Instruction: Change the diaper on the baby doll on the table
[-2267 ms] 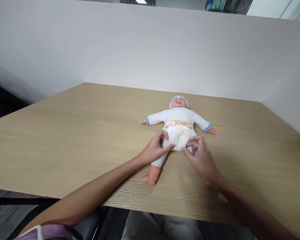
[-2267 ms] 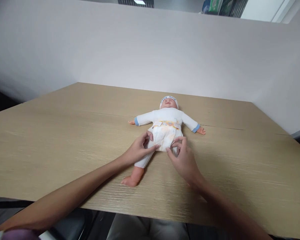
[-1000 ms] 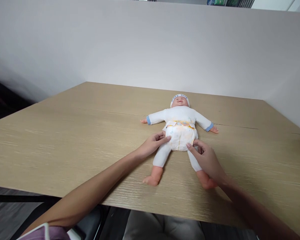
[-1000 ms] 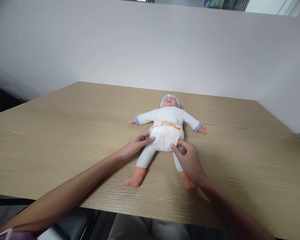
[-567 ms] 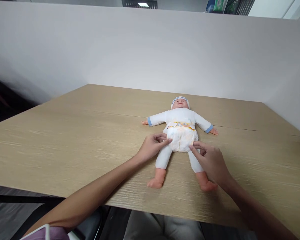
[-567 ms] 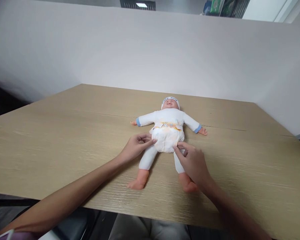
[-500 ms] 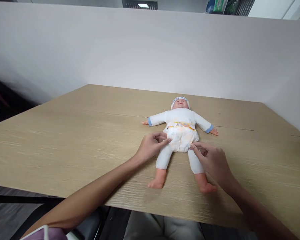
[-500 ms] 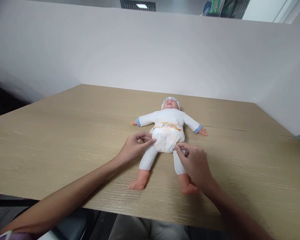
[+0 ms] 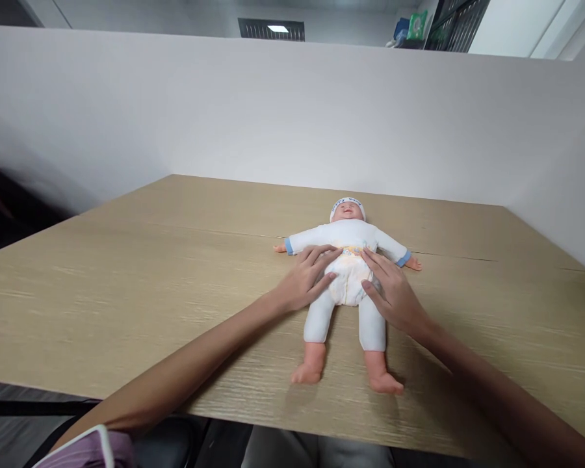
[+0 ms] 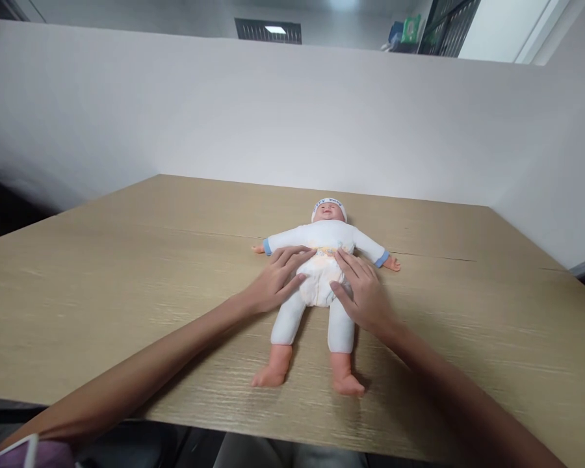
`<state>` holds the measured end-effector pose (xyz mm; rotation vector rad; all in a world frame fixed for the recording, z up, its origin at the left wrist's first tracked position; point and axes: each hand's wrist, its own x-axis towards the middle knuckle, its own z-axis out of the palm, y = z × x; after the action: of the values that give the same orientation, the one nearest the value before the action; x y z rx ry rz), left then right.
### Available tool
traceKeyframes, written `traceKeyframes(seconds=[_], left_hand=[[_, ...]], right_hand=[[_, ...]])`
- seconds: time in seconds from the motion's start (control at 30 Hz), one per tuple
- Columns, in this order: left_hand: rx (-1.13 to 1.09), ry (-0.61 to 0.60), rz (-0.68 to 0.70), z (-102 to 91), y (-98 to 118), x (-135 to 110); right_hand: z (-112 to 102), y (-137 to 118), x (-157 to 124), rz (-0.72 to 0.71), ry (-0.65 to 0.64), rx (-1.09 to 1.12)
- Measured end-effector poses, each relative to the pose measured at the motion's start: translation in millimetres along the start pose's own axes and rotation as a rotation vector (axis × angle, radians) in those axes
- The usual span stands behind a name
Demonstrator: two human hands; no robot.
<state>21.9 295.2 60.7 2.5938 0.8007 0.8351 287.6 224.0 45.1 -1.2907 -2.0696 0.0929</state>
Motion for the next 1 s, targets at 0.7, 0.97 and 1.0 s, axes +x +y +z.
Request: traceKeyframes(seconds=[0.7, 0.97, 1.0], left_hand=[[0.211, -0.009, -0.611, -9.3, -66.1, 53.8], [0.014, 0.117, -0.676, -42.4, 45.4, -5.6], [-0.043, 0.122, -0.654, -43.8, 67.1, -23.4]], right_hand=[[9.9, 82.1, 54.9, 0.487, 0.038, -0.247], [-38.7, 34.7, 9.9, 0.509, 0.044, -0.020], [-49.4, 27.0, -3.4, 0.476, 0.034, 0.046]])
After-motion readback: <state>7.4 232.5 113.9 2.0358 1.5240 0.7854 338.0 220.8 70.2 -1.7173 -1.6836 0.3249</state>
